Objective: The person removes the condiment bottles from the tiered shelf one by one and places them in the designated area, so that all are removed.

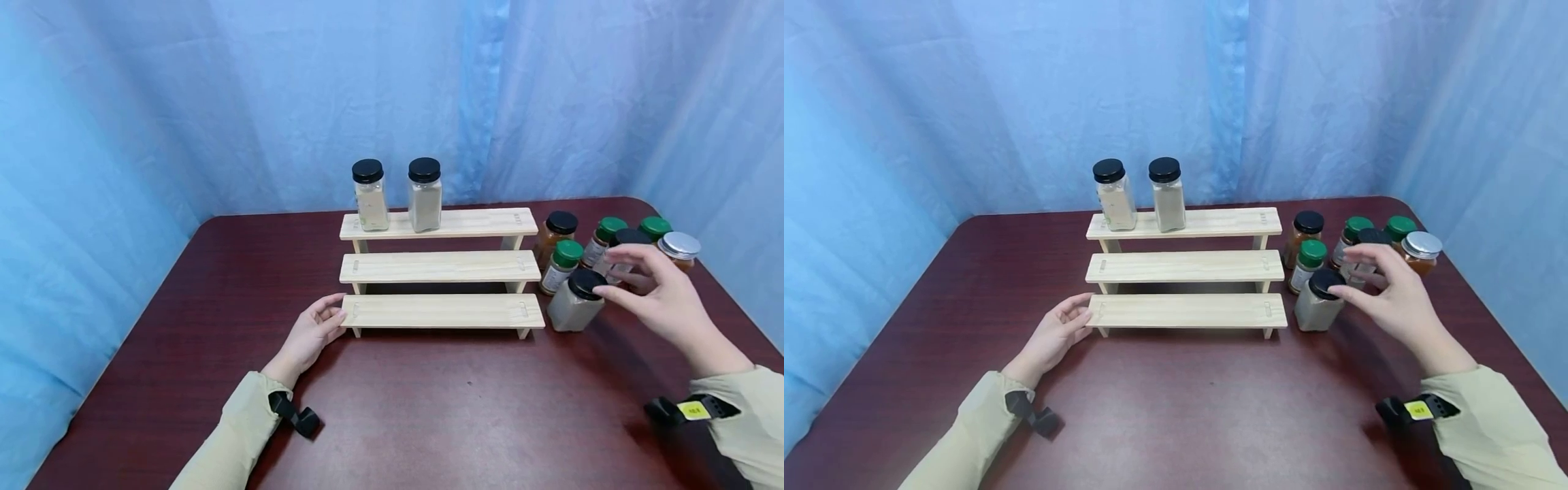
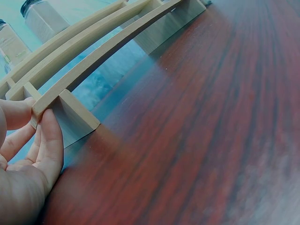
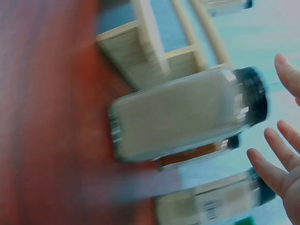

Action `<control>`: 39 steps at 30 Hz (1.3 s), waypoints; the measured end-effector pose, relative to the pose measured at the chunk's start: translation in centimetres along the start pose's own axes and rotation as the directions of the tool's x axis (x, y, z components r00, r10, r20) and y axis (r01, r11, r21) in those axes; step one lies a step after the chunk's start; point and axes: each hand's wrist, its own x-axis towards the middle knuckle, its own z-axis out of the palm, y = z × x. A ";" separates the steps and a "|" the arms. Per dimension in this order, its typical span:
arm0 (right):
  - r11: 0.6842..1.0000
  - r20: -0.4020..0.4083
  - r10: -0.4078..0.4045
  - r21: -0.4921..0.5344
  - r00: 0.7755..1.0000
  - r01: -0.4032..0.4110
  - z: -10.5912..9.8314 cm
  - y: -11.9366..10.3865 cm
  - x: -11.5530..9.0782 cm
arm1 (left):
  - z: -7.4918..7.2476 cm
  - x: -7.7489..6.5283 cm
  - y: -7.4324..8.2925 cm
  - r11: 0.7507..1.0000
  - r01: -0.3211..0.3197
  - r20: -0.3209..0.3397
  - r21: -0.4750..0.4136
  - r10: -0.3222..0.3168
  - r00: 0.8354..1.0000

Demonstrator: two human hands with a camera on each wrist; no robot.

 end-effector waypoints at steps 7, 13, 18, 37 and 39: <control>0.993 -0.007 -0.035 0.112 0.999 0.036 -0.3 -2.2 1.5 | -0.1 0.0 0.0 1.000 0.001 -0.003 -0.006 -0.001 1.000; 0.984 0.021 -0.102 0.147 0.995 0.098 0.7 -3.8 2.6 | 0.0 0.0 0.0 1.000 -0.003 -0.002 -0.014 0.003 1.000; 0.978 0.036 -0.164 0.133 0.986 0.158 1.9 -5.2 3.9 | 0.0 -0.1 0.0 1.000 -0.008 0.002 -0.017 0.008 1.000; 0.989 0.151 -0.063 0.140 0.987 0.042 6.0 -9.1 8.9 | 0.0 -0.1 0.1 1.000 -0.010 0.013 -0.009 0.010 1.000; 0.989 0.165 -0.057 0.146 0.985 0.033 6.5 -9.4 9.4 | 0.0 -0.1 0.1 1.000 -0.008 0.012 -0.007 0.009 1.000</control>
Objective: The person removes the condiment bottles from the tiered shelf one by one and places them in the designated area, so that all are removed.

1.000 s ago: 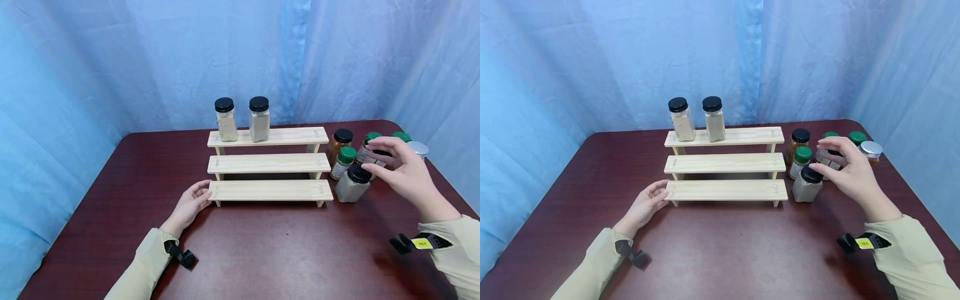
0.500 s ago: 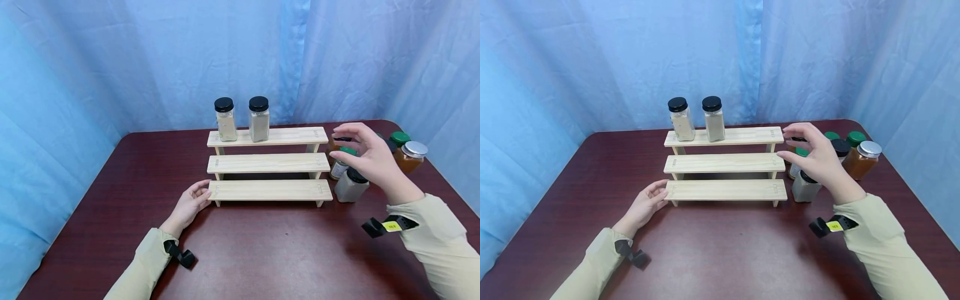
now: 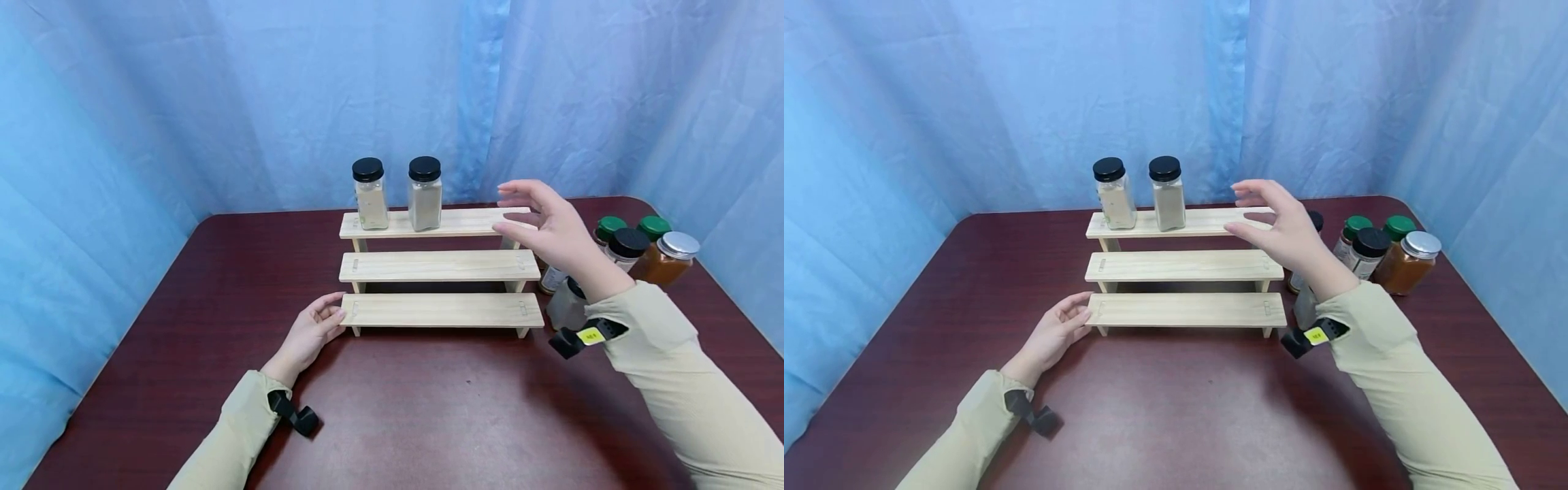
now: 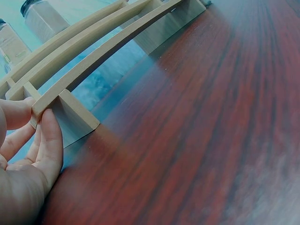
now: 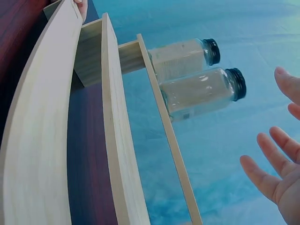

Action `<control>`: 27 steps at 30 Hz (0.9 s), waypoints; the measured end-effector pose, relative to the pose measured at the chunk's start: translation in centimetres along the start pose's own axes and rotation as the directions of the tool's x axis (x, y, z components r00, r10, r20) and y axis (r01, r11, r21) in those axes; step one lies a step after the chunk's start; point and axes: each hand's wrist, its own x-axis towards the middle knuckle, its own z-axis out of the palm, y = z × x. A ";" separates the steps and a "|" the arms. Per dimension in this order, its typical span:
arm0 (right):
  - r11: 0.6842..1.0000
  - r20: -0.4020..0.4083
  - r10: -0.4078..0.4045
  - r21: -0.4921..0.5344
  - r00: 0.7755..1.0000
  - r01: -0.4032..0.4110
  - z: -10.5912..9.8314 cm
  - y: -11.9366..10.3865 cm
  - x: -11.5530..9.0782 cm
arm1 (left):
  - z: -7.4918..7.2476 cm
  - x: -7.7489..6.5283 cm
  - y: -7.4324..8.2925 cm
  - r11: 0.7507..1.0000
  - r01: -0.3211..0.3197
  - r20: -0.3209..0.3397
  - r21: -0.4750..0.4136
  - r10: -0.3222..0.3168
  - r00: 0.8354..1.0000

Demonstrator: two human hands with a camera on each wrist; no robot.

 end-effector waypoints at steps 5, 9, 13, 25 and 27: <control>0.999 0.003 0.019 0.035 1.000 -0.019 0.9 -0.4 1.3 | 0.0 0.1 0.0 1.000 0.002 -0.003 0.004 -0.002 1.000; 0.998 -0.004 0.034 0.045 0.999 -0.034 1.7 -0.3 2.3 | 0.0 0.1 0.0 1.000 0.001 -0.006 -0.004 -0.001 1.000; 0.998 0.005 0.043 0.046 0.999 -0.043 2.4 -0.2 3.2 | 0.0 0.0 0.0 1.000 0.002 -0.011 -0.011 -0.002 1.000; 0.998 0.092 0.066 -0.028 0.994 -0.064 4.6 -0.8 5.8 | 0.0 0.0 -0.1 1.000 -0.009 0.002 -0.011 0.009 1.000; 0.997 0.105 0.072 -0.033 0.992 -0.069 4.9 -0.8 6.1 | 0.0 -0.1 -0.2 1.000 -0.009 -0.001 -0.009 0.009 1.000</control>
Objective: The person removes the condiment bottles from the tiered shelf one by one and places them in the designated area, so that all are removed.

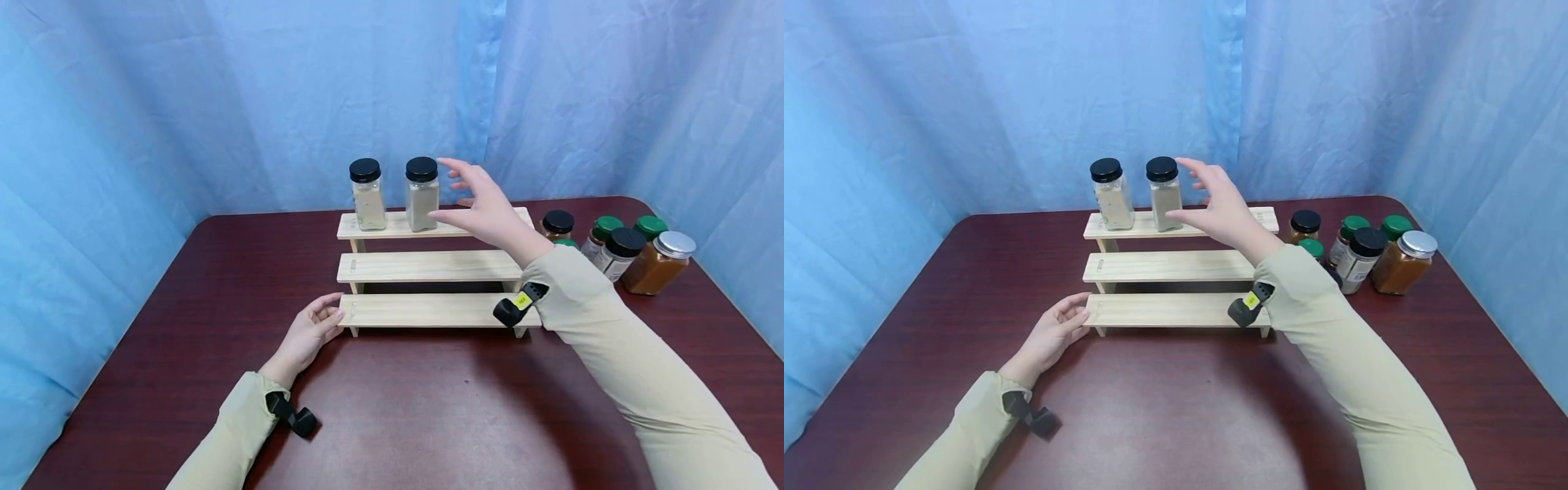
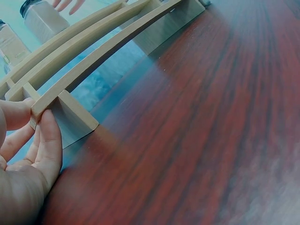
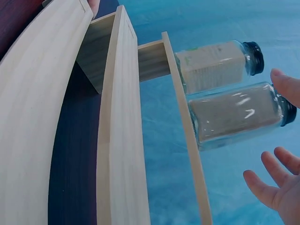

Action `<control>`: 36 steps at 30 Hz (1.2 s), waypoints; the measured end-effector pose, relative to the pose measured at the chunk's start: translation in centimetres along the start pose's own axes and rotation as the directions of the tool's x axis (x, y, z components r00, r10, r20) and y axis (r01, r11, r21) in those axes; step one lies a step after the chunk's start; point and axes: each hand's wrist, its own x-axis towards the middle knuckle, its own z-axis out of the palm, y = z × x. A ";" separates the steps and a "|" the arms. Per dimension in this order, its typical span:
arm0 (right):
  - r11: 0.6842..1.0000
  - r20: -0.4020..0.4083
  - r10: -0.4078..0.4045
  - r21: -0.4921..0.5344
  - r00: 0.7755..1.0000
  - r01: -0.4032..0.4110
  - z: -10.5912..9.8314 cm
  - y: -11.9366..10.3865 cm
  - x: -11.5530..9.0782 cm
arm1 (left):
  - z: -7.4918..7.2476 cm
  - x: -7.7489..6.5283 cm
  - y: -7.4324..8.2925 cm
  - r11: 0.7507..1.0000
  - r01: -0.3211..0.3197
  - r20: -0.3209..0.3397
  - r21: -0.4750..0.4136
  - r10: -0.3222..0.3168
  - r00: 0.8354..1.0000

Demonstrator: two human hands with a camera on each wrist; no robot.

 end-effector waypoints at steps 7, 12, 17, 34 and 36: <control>1.000 0.024 0.008 0.001 1.000 -0.008 1.0 0.2 0.4 | 0.0 -0.1 -0.2 1.000 0.008 -0.001 0.001 -0.008 1.000; 1.000 0.023 0.000 0.014 1.000 0.000 1.5 0.4 0.5 | -0.1 0.0 -0.2 1.000 0.002 0.001 -0.003 -0.002 1.000; 1.000 0.024 -0.024 0.015 0.999 0.023 2.3 0.9 0.7 | -0.2 0.0 -0.2 1.000 0.001 0.002 -0.002 -0.001 1.000; 0.997 -0.090 -0.045 0.062 0.995 0.051 4.4 1.4 1.3 | -0.2 0.0 -0.2 1.000 0.001 0.001 -0.001 -0.001 1.000; 0.997 -0.101 -0.042 0.057 0.994 0.048 4.6 1.4 1.3 | -0.2 0.0 -0.3 1.000 0.000 -0.002 -0.002 0.000 1.000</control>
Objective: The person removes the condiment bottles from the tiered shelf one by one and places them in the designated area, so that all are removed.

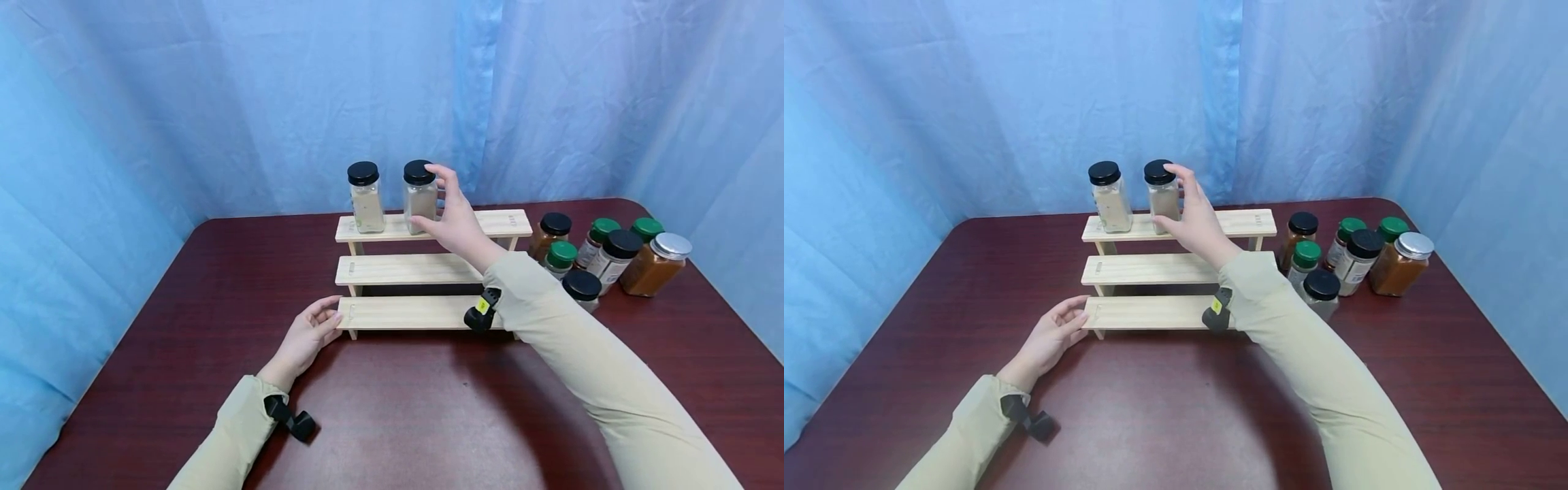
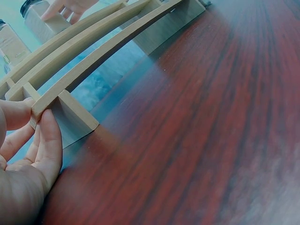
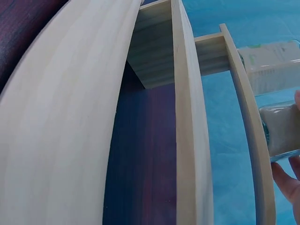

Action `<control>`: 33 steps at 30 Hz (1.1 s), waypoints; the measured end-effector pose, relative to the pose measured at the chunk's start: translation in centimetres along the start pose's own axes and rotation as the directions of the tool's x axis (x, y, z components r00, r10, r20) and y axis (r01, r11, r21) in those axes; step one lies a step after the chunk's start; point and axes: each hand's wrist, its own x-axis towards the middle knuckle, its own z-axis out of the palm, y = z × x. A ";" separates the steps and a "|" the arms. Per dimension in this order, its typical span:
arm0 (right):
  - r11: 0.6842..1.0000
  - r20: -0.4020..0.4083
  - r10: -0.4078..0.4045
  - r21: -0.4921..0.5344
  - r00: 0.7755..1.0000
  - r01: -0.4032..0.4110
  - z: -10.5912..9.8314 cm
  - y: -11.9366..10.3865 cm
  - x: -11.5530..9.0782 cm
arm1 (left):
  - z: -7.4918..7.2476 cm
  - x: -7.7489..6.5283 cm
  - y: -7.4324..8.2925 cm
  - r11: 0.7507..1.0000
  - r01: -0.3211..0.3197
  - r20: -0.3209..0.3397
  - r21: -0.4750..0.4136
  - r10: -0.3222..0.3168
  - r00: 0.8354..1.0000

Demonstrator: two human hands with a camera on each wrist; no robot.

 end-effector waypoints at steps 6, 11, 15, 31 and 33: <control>1.000 -0.033 0.004 -0.003 0.999 -0.004 0.3 -0.2 -0.2 | 0.0 -0.1 0.0 1.000 0.002 -0.001 -0.001 -0.002 1.000; 1.000 -0.064 -0.014 -0.024 0.998 0.013 0.7 -0.2 -0.2 | -0.1 -0.1 0.0 1.000 0.001 -0.005 0.003 -0.001 1.000; 0.998 -0.090 -0.038 -0.046 0.995 0.034 1.0 -0.2 -0.2 | -0.1 -0.1 0.0 1.000 0.003 -0.005 0.003 -0.003 1.000; 0.997 -0.125 -0.071 -0.036 0.990 0.067 1.3 -0.3 -1.0 | -0.1 0.0 0.2 1.000 0.008 0.002 0.013 -0.008 1.000; 0.998 -0.127 -0.067 -0.016 0.990 0.065 1.2 -0.3 -1.2 | 0.0 0.0 0.3 1.000 0.010 0.002 0.013 -0.010 1.000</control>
